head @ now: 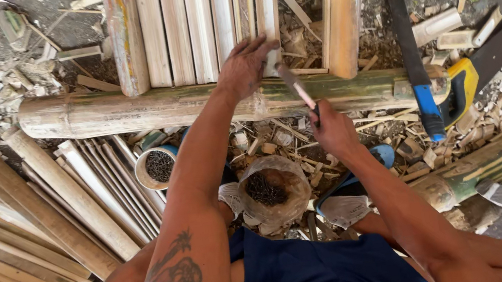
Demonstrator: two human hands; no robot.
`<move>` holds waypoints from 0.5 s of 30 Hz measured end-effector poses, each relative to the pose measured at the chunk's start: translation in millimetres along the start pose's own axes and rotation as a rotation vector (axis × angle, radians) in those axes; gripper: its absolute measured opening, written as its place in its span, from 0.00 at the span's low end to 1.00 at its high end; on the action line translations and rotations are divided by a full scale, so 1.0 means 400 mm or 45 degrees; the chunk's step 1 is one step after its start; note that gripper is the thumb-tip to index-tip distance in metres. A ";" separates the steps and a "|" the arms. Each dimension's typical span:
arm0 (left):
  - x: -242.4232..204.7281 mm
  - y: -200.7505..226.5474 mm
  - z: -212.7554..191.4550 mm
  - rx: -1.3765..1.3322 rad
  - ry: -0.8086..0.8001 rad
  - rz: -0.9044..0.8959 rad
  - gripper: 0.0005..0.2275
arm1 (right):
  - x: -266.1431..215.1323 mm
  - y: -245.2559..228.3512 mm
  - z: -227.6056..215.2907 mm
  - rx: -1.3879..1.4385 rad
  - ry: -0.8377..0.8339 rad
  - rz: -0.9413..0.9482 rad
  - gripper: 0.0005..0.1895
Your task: The person assembles a bamboo frame by placing thin bamboo strips into a frame, sawing them to length, and hammering nails to secure them. The person repeatedly picks up strips, cuts them, and nails them in place.
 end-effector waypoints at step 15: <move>-0.073 0.032 -0.127 0.256 -0.516 -0.246 0.23 | 0.052 -0.087 -0.012 0.240 0.087 -0.025 0.16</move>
Point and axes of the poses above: each hand's wrist, its own x-axis towards the middle knuckle, its own z-axis out of the palm, y = z × x, the point moved 10 cm from there along x, towards the middle knuckle, and after that the axes turned 10 degrees about -x, right-handed, at the moved point
